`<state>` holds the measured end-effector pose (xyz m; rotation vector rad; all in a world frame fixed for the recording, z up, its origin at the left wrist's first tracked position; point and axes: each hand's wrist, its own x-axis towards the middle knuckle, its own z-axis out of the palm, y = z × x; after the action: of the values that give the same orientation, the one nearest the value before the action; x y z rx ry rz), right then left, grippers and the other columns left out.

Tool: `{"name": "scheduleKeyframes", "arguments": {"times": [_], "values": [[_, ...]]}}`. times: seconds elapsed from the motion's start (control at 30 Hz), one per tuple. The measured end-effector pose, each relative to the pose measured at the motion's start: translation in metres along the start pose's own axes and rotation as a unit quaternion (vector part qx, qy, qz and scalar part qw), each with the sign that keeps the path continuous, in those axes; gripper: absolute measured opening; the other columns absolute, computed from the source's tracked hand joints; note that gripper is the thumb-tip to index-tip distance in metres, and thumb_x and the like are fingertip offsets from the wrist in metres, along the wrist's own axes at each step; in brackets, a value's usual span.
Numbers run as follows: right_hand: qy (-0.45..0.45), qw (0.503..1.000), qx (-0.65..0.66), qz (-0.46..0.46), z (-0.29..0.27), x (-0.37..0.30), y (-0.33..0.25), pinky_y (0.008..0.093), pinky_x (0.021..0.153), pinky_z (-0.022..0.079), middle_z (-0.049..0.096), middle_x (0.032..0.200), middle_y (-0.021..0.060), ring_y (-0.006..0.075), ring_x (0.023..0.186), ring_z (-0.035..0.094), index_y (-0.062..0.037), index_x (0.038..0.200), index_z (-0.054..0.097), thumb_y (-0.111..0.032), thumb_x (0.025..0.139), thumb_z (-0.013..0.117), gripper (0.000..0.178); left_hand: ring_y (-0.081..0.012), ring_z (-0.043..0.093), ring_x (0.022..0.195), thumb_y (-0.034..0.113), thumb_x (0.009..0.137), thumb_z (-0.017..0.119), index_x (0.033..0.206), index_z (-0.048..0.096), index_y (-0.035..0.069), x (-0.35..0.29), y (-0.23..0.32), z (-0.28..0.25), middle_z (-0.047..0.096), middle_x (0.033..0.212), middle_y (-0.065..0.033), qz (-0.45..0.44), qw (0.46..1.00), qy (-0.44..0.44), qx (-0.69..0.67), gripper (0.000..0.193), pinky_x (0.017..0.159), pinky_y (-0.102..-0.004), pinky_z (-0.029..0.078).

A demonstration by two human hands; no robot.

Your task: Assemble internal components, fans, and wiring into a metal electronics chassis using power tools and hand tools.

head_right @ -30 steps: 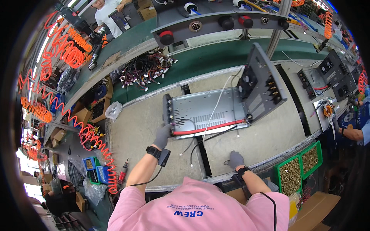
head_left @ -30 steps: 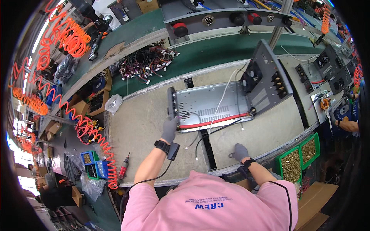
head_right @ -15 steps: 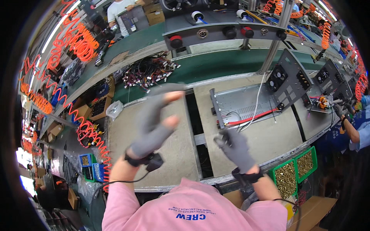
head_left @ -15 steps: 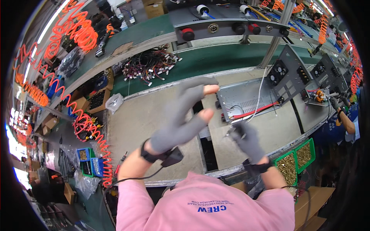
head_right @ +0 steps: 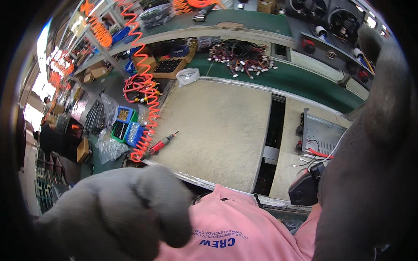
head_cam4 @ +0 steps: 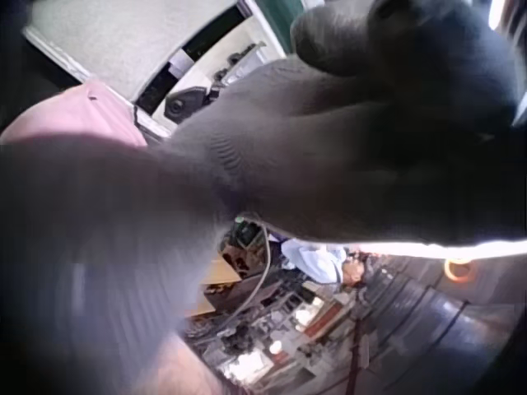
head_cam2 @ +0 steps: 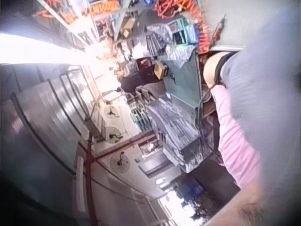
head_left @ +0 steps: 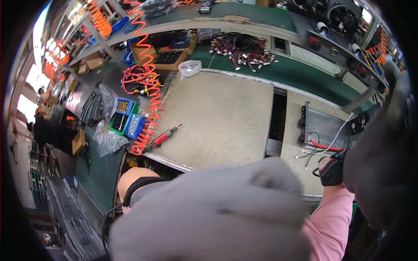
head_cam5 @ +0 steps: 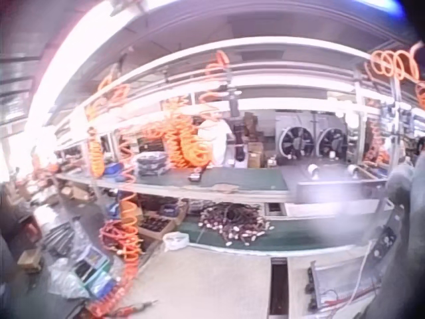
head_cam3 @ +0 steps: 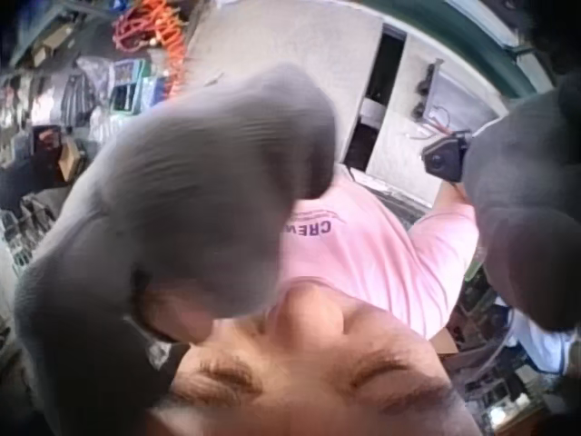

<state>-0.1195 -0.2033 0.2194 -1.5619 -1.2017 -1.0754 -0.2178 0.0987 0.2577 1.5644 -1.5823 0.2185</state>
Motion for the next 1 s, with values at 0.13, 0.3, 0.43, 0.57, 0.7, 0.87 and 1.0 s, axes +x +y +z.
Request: {"name": "scheduleKeyframes", "arguments": {"times": [0.13, 0.3, 0.43, 0.57, 0.7, 0.87, 1.0], "values": [[-0.004, 1.0, 0.023, 0.002, 0.048, 0.017, -0.005, 0.0276, 0.063, 0.038, 0.057, 0.093, 0.0084, 0.0157, 0.075, 0.049, 0.0004, 0.104, 0.053, -0.032, 0.081, 0.057, 0.04, -0.0087, 0.049, 0.049, 0.019, 0.083, 0.052, 0.088, 0.063, 0.012, -0.005, 0.036, -0.004, 0.048, 0.058, 0.0038, 0.013, 0.999, -0.036, -0.019, 0.014, 0.057, -0.0235, 0.041], [0.002, 0.998, 0.059, 0.004, 0.122, 0.028, -0.012, 0.0278, 0.063, 0.038, 0.057, 0.094, 0.0081, 0.0159, 0.075, 0.049, 0.0001, 0.104, 0.053, -0.031, 0.081, 0.057, 0.039, -0.013, 0.055, 0.063, 0.014, 0.084, 0.049, 0.094, 0.061, 0.006, -0.05, 0.034, 0.01, 0.055, 0.07, -0.0016, 0.542, 0.76, 0.249, 0.258, 0.017, 0.06, -0.0297, 0.043], [-0.005, 0.988, 0.154, 0.005, 0.199, 0.041, -0.043, 0.0279, 0.064, 0.039, 0.056, 0.094, 0.0079, 0.016, 0.075, 0.049, -0.0001, 0.104, 0.053, -0.031, 0.081, 0.057, 0.038, -0.0242, 0.049, 0.052, 0.027, 0.088, 0.04, 0.073, 0.051, 0.006, -0.091, 0.071, 0.031, 0.051, 0.06, -0.0104, 0.143, 0.857, 0.493, -0.048, 0.028, 0.058, -0.0396, 0.045], [-0.017, 0.974, 0.227, 0.007, 0.275, 0.056, -0.075, 0.028, 0.065, 0.039, 0.056, 0.094, 0.0077, 0.0161, 0.076, 0.049, -0.0003, 0.104, 0.053, -0.03, 0.081, 0.057, 0.038, -0.0358, 0.051, 0.07, 0.029, 0.084, 0.041, 0.084, 0.05, -0.005, -0.105, 0.045, 0.041, 0.052, 0.075, -0.0198, 0.131, 0.845, 0.511, -0.08, 0.035, 0.062, -0.0418, 0.046], [-0.032, 0.956, 0.29, 0.024, 0.334, 0.057, -0.12, 0.0281, 0.065, 0.039, 0.056, 0.094, 0.0074, 0.0162, 0.076, 0.049, -0.0006, 0.104, 0.053, -0.03, 0.081, 0.057, 0.037, -0.0402, 0.053, 0.082, 0.022, 0.077, 0.051, 0.091, 0.053, -0.006, -0.105, 0.064, 0.016, 0.054, 0.088, -0.021, 0.184, 0.89, 0.402, -0.112, 0.031, 0.061, -0.0412, 0.044], [-0.057, 0.938, 0.34, 0.045, 0.389, 0.059, -0.168, 0.0282, 0.066, 0.039, 0.055, 0.095, 0.0072, 0.0163, 0.076, 0.049, -0.0009, 0.104, 0.053, -0.03, 0.082, 0.057, 0.037, -0.0288, 0.055, 0.097, 0.03, 0.092, 0.04, 0.111, 0.055, 0.002, -0.133, 0.091, 0.016, 0.057, 0.107, -0.0136, -0.027, 0.958, 0.23, -0.172, 0.037, 0.085, -0.0356, 0.041], [-0.071, 0.941, 0.327, 0.049, 0.416, 0.069, -0.182, 0.0283, 0.067, 0.039, 0.055, 0.095, 0.0069, 0.0164, 0.076, 0.049, -0.0011, 0.104, 0.053, -0.029, 0.082, 0.056, 0.036, -0.0313, 0.052, 0.073, 0.014, 0.07, 0.058, 0.094, 0.055, 0.004, -0.196, 0.149, 0.005, 0.052, 0.086, -0.0129, -0.261, 0.907, 0.286, 0.167, 0.026, 0.059, -0.0408, 0.043]]}}
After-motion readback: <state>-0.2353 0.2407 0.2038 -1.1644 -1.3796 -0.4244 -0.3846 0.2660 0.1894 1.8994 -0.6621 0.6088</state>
